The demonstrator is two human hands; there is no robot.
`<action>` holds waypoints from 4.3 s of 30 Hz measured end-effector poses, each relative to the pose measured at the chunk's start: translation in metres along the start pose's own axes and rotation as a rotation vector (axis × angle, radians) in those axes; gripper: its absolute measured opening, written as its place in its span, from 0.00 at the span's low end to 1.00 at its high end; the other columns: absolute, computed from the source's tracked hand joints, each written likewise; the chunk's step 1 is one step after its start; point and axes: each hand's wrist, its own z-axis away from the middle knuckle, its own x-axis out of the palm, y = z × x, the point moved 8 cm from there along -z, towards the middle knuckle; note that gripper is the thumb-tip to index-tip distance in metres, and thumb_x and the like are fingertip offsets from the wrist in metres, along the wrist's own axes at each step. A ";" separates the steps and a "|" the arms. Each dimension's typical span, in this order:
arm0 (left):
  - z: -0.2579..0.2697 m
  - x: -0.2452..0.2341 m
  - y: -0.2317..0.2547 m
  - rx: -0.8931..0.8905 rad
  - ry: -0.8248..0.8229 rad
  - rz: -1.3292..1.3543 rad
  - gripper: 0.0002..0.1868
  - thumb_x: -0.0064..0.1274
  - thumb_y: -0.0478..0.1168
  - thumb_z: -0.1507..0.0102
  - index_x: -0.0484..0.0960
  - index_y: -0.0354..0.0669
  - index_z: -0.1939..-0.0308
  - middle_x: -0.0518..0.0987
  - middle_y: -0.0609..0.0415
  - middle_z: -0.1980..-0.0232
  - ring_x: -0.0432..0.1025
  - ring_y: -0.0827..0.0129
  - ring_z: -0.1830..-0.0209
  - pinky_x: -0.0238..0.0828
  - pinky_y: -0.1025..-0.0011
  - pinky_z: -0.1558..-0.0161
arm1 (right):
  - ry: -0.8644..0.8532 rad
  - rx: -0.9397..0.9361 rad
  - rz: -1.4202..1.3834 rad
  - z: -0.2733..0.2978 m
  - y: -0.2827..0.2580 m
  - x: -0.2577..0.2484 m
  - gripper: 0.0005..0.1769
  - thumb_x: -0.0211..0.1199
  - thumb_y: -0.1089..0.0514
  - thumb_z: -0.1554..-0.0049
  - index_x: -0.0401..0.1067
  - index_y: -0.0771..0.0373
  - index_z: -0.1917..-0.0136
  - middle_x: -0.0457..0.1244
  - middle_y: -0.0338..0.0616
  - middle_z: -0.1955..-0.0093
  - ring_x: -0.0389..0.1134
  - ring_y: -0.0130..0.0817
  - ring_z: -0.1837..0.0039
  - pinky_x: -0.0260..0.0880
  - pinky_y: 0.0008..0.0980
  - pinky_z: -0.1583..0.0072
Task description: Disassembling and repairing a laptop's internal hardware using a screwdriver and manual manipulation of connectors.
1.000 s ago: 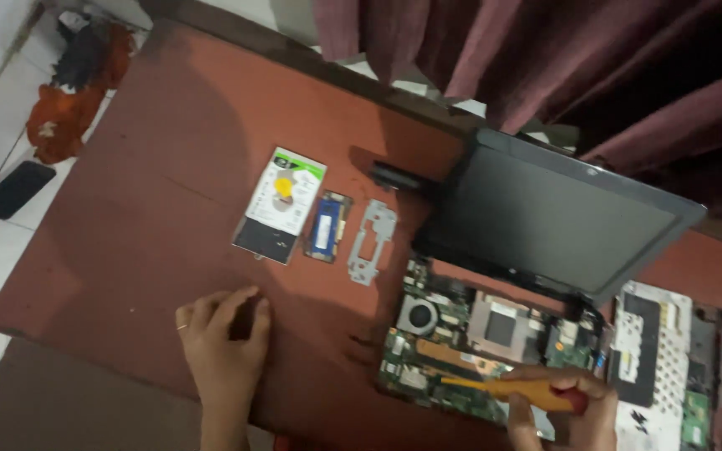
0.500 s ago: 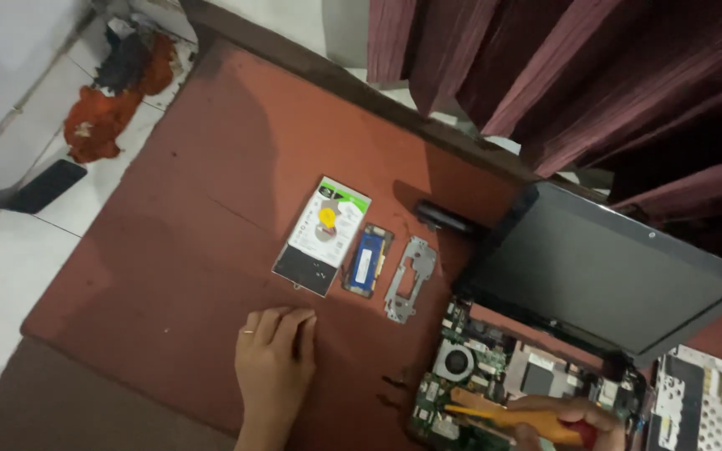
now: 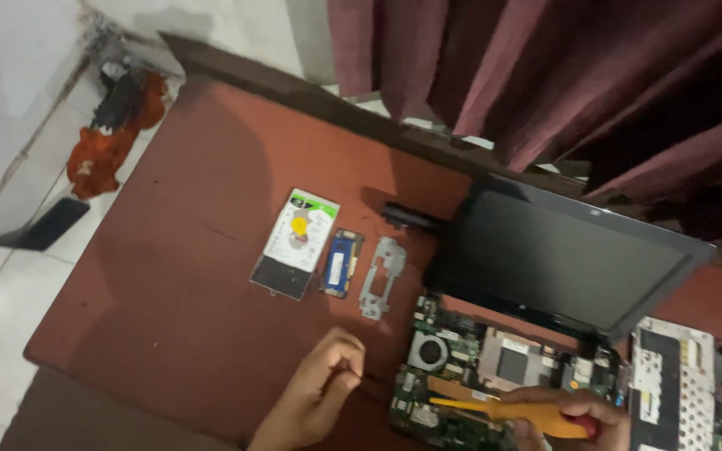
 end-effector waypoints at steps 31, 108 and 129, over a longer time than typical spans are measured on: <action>-0.011 0.133 0.040 0.087 -0.035 0.822 0.10 0.61 0.43 0.39 0.76 0.46 0.69 0.70 0.55 0.63 0.60 0.68 0.67 0.58 0.66 0.59 | -0.279 0.019 -0.231 0.034 0.013 -0.098 0.16 0.57 0.58 0.46 0.74 0.71 0.50 0.73 0.58 0.44 0.76 0.47 0.40 0.71 0.29 0.38; -0.008 0.071 -0.006 0.131 0.092 -0.801 0.25 0.44 0.59 0.39 0.74 0.53 0.43 0.66 0.56 0.39 0.54 0.55 0.36 0.44 0.53 0.46 | -0.224 -0.392 0.324 0.016 -0.044 0.022 0.25 0.59 0.69 0.50 0.45 0.57 0.49 0.64 0.60 0.52 0.72 0.42 0.50 0.73 0.32 0.49; -0.058 0.104 0.054 0.086 -0.833 -0.251 0.45 0.56 0.51 0.41 0.48 0.52 0.27 0.70 0.55 0.39 0.68 0.63 0.39 0.66 0.63 0.42 | -0.668 -0.560 1.004 -0.012 -0.121 0.049 0.18 0.63 0.49 0.46 0.72 0.55 0.43 0.69 0.37 0.64 0.70 0.36 0.60 0.70 0.38 0.53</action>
